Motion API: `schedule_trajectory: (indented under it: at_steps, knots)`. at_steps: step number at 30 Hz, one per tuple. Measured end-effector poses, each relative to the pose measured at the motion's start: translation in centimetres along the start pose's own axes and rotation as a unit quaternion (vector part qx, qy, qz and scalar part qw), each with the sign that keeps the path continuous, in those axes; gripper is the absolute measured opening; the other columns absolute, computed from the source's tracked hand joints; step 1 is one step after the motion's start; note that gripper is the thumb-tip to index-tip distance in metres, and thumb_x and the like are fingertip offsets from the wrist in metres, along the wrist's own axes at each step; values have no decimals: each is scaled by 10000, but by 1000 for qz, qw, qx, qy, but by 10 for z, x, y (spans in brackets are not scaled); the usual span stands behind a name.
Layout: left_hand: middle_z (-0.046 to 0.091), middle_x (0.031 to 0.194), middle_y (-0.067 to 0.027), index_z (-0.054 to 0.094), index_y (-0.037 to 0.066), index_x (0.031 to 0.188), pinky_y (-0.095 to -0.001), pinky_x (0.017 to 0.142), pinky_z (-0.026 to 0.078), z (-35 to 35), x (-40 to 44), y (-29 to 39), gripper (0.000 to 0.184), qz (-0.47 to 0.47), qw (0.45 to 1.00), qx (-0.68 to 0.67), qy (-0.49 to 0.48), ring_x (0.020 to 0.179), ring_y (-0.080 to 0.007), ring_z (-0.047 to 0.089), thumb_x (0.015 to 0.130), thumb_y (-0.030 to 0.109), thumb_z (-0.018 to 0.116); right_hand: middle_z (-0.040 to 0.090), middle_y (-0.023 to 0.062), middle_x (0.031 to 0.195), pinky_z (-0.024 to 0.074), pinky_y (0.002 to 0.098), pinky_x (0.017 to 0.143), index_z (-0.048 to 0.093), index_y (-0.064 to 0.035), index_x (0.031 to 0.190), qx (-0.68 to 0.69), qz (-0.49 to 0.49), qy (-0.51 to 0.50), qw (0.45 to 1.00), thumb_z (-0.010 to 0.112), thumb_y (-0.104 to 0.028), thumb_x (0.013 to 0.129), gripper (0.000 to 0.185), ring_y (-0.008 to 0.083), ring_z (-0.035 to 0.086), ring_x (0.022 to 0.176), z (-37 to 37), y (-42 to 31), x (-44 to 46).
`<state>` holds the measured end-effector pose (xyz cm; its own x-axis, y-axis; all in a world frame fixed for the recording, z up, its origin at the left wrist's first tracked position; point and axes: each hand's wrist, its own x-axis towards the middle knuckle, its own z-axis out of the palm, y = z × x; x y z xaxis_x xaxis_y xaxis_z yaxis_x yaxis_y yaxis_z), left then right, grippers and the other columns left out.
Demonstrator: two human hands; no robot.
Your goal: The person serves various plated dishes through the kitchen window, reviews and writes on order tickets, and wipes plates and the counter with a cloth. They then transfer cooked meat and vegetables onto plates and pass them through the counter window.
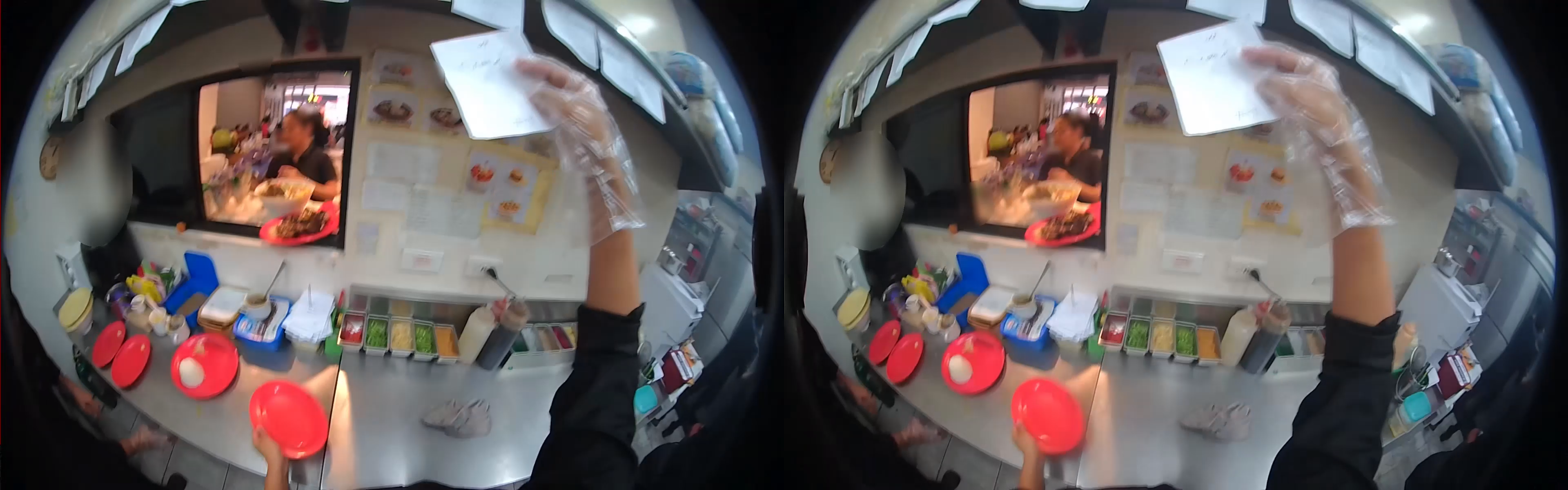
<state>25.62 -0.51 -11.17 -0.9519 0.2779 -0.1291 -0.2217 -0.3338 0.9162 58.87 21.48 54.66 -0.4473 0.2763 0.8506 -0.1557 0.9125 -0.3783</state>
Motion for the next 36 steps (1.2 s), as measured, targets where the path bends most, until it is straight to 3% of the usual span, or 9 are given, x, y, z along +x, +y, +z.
schedule_trajectory:
  at_steps: [12, 14, 21, 24, 26, 30, 31, 33, 36]
  knots:
    - [576, 1083, -123, 504, 6, 1167, -375, 807, 489, 15, 22, 4, 348, 34, 984, -143, -98, 954, -238, 569, 946, 247, 386, 619, 50, 998, 493, 262, 732, 643, -78, 1021, -88, 24, 282, 955, 635, -68, 759, 262, 144, 573, 854, -108, -20, 22]
    - [575, 1090, -124, 500, 8, 1181, -381, 811, 490, 13, 21, 1, 354, 34, 979, -166, -113, 959, -243, 571, 945, 244, 382, 613, 38, 1029, 484, 276, 752, 657, -56, 972, -158, -67, 207, 963, 632, -166, 768, 233, 135, 569, 875, -97, -21, 5]
    - [564, 1060, -124, 481, -9, 1127, -353, 794, 472, 8, -4, 12, 304, -6, 998, -66, 20, 929, -224, 563, 952, 217, 377, 623, 107, 1025, 423, 337, 891, 648, -77, 1016, -70, 155, -267, 949, 601, -85, 714, 305, 236, 580, 956, 77, 155, -186]
    - [578, 1014, -125, 494, 2, 1096, -340, 774, 478, 19, -25, 28, 296, 1, 998, -54, 17, 908, -205, 580, 957, 235, 374, 635, 172, 958, 457, 335, 812, 647, -66, 997, -18, 346, -256, 903, 601, -38, 676, 326, 256, 594, 918, 211, 219, -370]
    - [575, 1028, -122, 489, 3, 1106, -331, 785, 472, 17, -34, 33, 300, -10, 999, -32, 17, 919, -201, 577, 960, 238, 372, 635, 171, 927, 462, 371, 784, 650, -54, 935, 2, 267, -192, 944, 613, -63, 701, 237, 274, 595, 892, 267, 287, -491]
    - [566, 1065, -108, 476, 9, 1129, -303, 817, 454, 35, -47, 61, 311, -23, 999, -32, -2, 955, -187, 565, 965, 250, 368, 628, 166, 916, 473, 378, 780, 646, -48, 910, -221, 322, -266, 881, 613, -182, 751, 211, 311, 595, 877, 259, 280, -382]
    - [564, 1075, -98, 469, 13, 1142, -298, 833, 445, 38, -49, 65, 309, -36, 998, -40, -17, 966, -180, 561, 967, 245, 364, 614, 177, 855, 467, 397, 730, 626, -30, 811, -187, 499, -207, 821, 597, -180, 756, 162, 325, 588, 840, 240, 265, -327]
    - [563, 1078, -98, 470, 13, 1140, -302, 838, 444, 50, -54, 72, 308, -37, 998, -31, -31, 969, -179, 560, 967, 245, 364, 614, 203, 840, 469, 423, 684, 610, 3, 815, -356, 294, -214, 861, 491, -215, 831, 249, 340, 602, 803, 232, 351, -328]
    - [559, 1093, -99, 470, 7, 1136, -308, 855, 441, 68, -54, 69, 311, -37, 997, -23, -68, 985, -173, 557, 966, 247, 370, 625, 188, 847, 481, 408, 711, 613, 11, 826, -273, 324, -209, 881, 504, -187, 811, 226, 325, 610, 823, 242, 430, -332]
